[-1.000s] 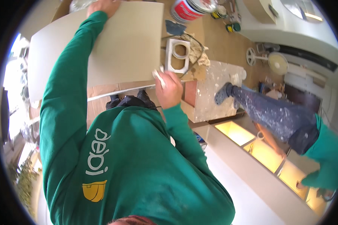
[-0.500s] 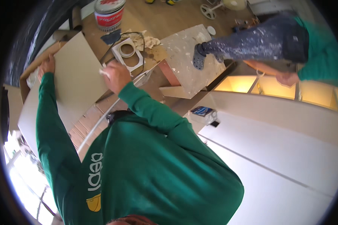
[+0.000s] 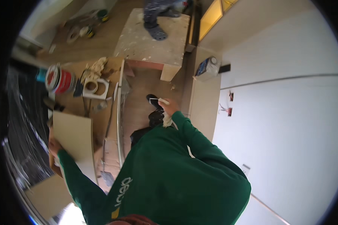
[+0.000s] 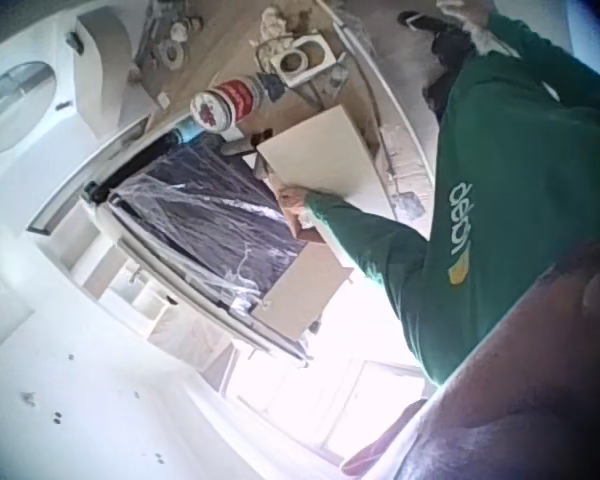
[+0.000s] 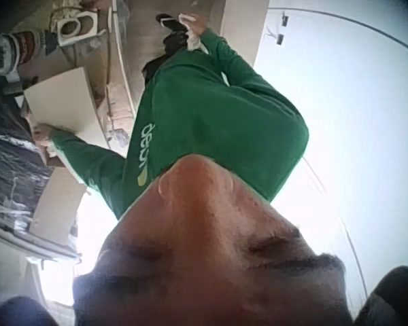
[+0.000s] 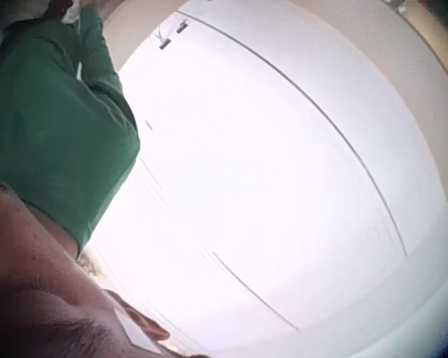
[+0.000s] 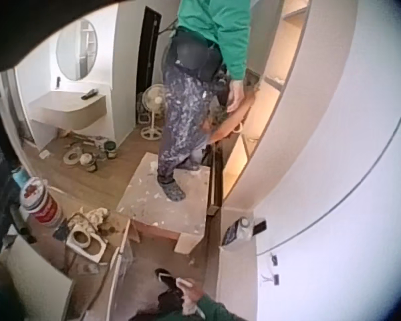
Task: The person wipes a rectangular furniture panel with a cloth, turns it over, and repeats the wiping on the other side. They then apply tape along one edge of the panel.
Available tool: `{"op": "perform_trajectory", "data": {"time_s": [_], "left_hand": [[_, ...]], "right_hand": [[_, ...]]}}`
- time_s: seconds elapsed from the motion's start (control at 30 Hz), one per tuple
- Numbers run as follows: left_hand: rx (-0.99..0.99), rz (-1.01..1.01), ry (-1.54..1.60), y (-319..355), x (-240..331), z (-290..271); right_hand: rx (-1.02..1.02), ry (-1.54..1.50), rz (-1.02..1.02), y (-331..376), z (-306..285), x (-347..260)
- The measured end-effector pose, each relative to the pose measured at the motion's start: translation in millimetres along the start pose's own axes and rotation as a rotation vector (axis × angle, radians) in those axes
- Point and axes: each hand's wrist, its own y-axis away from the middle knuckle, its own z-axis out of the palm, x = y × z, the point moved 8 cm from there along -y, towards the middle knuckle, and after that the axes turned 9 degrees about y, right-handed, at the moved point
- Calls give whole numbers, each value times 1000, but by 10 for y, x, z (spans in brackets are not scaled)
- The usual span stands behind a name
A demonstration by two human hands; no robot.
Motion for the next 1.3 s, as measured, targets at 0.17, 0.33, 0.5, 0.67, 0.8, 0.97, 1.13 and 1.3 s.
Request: {"op": "perform_trajectory", "data": {"time_s": [0.17,0.33,0.5,0.67,0.8,0.97,1.13,1.3], "left_hand": [[248,504,72,228,1072,-555],[286,710,158,645,2850,-662],[82,844,322,1474,4908,154],[-486,895,296,2620,6218,1987],[-860,1081,393,3669,7070,3598],[-746,1043,422,3851,7140,5137],[-572,1049,192,3960,7227,5658],[-620,978,156,3906,7101,5727]], "right_hand": [[168,19,289,-763,-257,1647],[285,-133,499,-1458,-416,2109],[46,-103,626,-2420,-88,2538],[68,-131,878,-3207,25,3084],[214,-35,845,-3868,-151,3237],[343,42,691,-4955,-138,3626],[21,301,458,-6384,373,4593],[-56,766,69,-7101,784,4641]]}}
